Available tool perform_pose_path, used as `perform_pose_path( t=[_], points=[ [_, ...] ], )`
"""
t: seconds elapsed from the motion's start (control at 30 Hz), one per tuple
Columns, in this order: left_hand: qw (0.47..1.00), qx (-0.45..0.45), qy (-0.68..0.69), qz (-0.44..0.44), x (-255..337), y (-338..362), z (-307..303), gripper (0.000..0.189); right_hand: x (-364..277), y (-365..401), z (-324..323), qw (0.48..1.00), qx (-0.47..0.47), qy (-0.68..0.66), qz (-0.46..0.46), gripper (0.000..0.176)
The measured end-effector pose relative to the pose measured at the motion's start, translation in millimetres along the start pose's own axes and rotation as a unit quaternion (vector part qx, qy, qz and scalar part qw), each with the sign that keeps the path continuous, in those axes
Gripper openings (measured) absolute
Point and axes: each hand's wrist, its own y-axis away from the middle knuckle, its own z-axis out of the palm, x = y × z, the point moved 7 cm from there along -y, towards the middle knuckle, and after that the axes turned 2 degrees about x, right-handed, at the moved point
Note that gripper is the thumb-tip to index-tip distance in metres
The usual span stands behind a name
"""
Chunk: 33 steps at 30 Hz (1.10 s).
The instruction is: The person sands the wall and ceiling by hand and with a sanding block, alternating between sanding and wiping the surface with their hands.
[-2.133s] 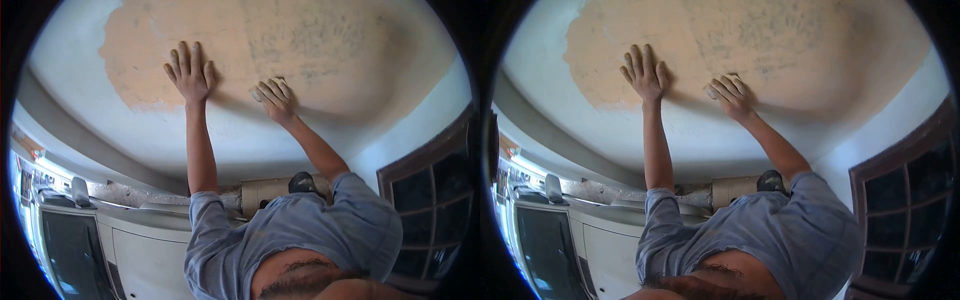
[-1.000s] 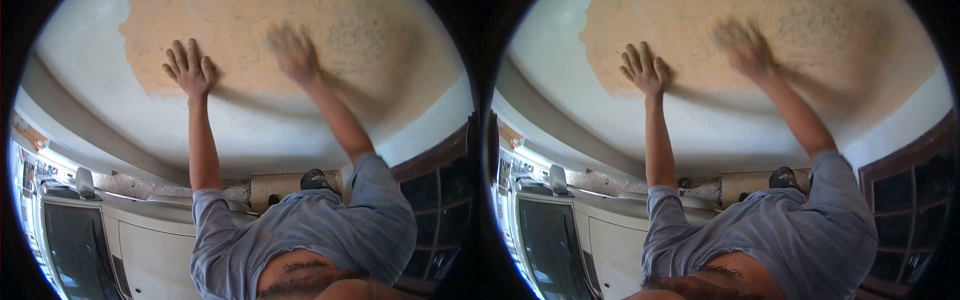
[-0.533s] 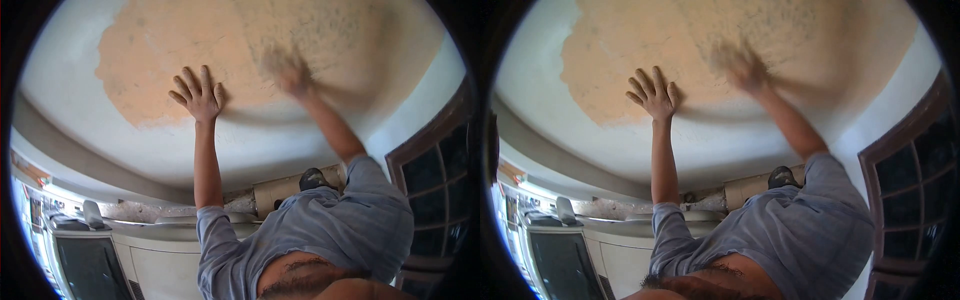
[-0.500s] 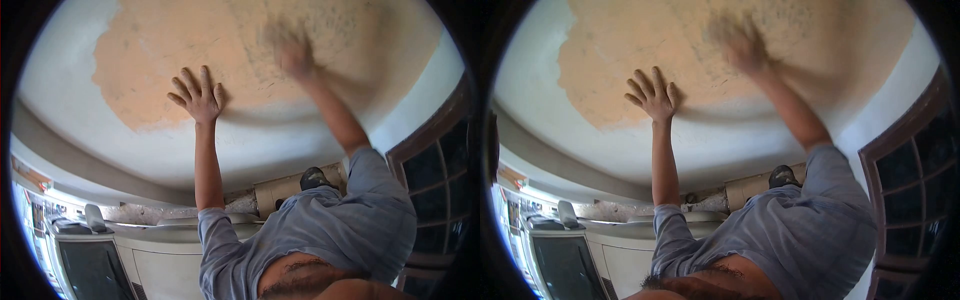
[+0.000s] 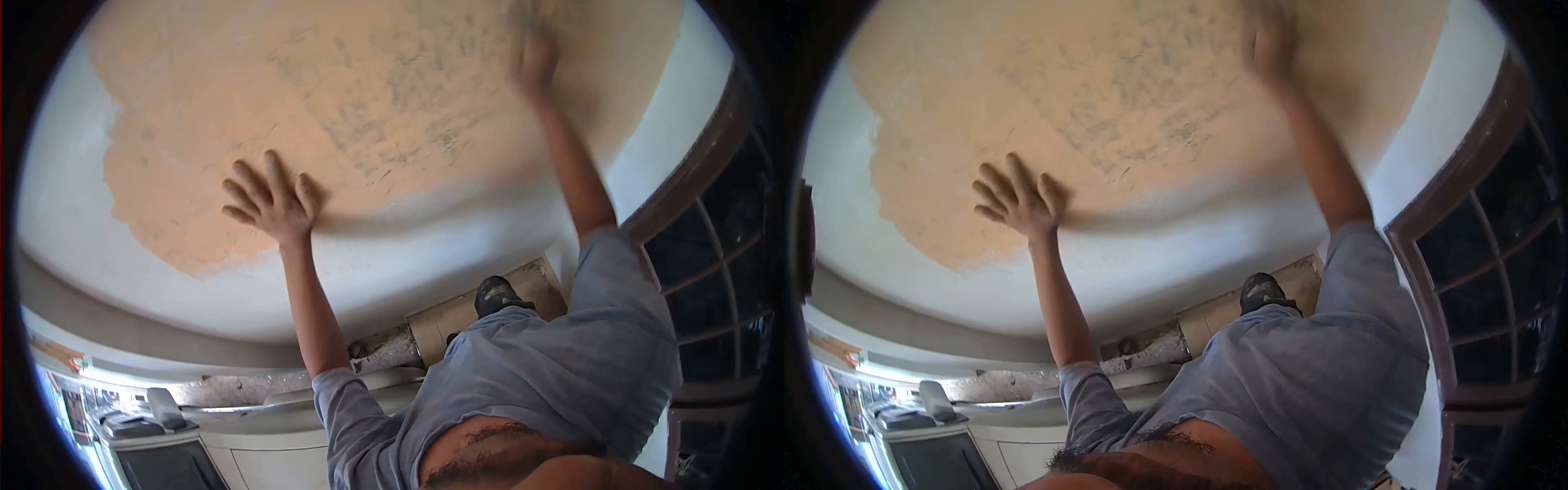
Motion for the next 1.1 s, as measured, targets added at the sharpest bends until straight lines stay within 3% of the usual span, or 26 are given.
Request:
perform_pose_path(
  t=[0.03, 0.1, 0.17, 0.23, 0.27, 0.3, 0.33, 0.4, 0.43, 0.47, 0.5, 0.53, 0.57, 0.6, 0.67, 0.73, 0.83, 0.9, 0.97, 1.03, 1.07, 1.1],
  points=[
    [1.0, -0.003, -0.007, 0.002, 1.7, -1.4, -1.5, 0.06, 73.9, -68.4, 58.0, 0.983, 0.055, -0.142, 0.1, 0.028],
    [1.0, 0.001, -0.004, -0.001, 1.2, -0.7, -0.8, 0.06, 29.8, -131.4, -90.8, 0.947, 0.291, -0.123, -0.059, 0.043],
    [1.0, 0.004, -0.012, -0.01, -0.5, -1.0, -4.6, 0.06, 30.5, -81.3, -79.4, 0.946, 0.281, -0.151, -0.058, 0.039],
    [1.0, 0.008, -0.009, -0.013, -0.9, -0.7, -5.1, 0.059, 38.9, 4.2, -27.0, 0.941, 0.257, -0.215, -0.052, 0.036],
    [1.0, 0.009, -0.011, -0.018, -0.7, -1.0, -4.1, 0.059, 56.8, 65.0, 14.6, 0.968, 0.202, -0.146, -0.011, 0.041],
    [1.0, 0.007, -0.01, -0.024, -1.2, -0.1, -3.2, 0.06, 68.3, 131.4, 47.7, 0.955, 0.216, -0.199, -0.022, 0.041],
    [0.999, 0.006, -0.014, -0.029, -2.1, 2.0, -5.1, 0.06, 77.9, 134.1, 44.8, 0.955, 0.213, -0.203, -0.027, 0.041],
    [1.0, 0.009, -0.005, -0.017, 0.2, -2.1, -5.3, 0.06, 77.9, 142.2, 34.4, 0.936, 0.209, -0.236, -0.154, 0.041],
    [1.0, 0.009, -0.005, -0.007, 1.5, -2.2, -5.8, 0.06, 93.0, 98.0, 21.3, 0.944, 0.198, -0.24, -0.11, 0.039],
    [1.0, 0.01, 0.007, -0.002, 2.5, -3.2, -5.1, 0.06, 119.6, 44.0, 14.0, 0.92, 0.284, -0.236, -0.129, 0.04],
    [1.0, 0.013, 0.001, 0.002, 2.0, -2.9, -4.9, 0.06, 162.6, -6.0, 20.2, 0.967, 0.23, -0.107, 0.003, 0.042],
    [1.0, 0.014, -0.007, 0.005, 1.6, -1.9, -4.8, 0.06, 172.5, -71.0, -34.3, 0.969, 0.228, -0.1, 0.008, 0.042],
    [1.0, 0.018, -0.012, 0.007, 2.5, -2.9, -5.4, 0.06, 132.7, -115.4, -95.6, 0.917, 0.242, -0.302, 0.095, 0.042],
    [1.0, 0.015, -0.012, 0.007, 3.1, -4.6, -3.1, 0.06, 138.4, -121.2, -92.2, 0.918, 0.239, -0.302, 0.095, 0.042],
    [1.0, 0.018, -0.01, 0.0, 3.6, -3.0, -4.5, 0.059, 141.6, -122.0, -91.2, 0.929, 0.297, -0.22, 0.011, 0.041],
    [1.0, 0.015, -0.007, -0.006, 3.1, -2.5, -5.3, 0.059, 159.6, -15.8, -22.7, 0.952, 0.261, -0.143, 0.075, 0.036],
    [1.0, 0.021, -0.007, -0.019, 4.6, -3.7, -4.3, 0.058, 129.1, 187.1, 60.9, 0.942, 0.234, -0.24, 0.029, 0.042],
    [0.999, 0.025, -0.009, -0.018, 4.2, -1.4, -7.6, 0.059, 124.0, 219.2, 71.2, 0.942, 0.21, -0.25, 0.083, 0.044],
    [1.0, 0.02, -0.007, -0.007, 3.5, -2.2, -5.4, 0.06, 144.1, 162.2, 46.9, 0.939, 0.231, -0.253, -0.003, 0.043],
    [1.0, 0.023, -0.009, 0.003, 4.3, -1.6, -4.5, 0.06, 165.1, 47.8, -6.7, 0.943, 0.286, -0.173, -0.002, 0.035],
    [1.0, 0.022, -0.016, 0.008, 2.9, -2.2, -5.2, 0.06, 176.6, -11.3, -12.4, 0.989, 0.126, 0.037, 0.063, 0.032],
    [1.0, 0.024, -0.013, 0.013, 3.3, -3.1, -5.7, 0.06, 170.0, -64.6, -49.3, 0.944, 0.323, 0.012, -0.06, 0.041]
  ],
)
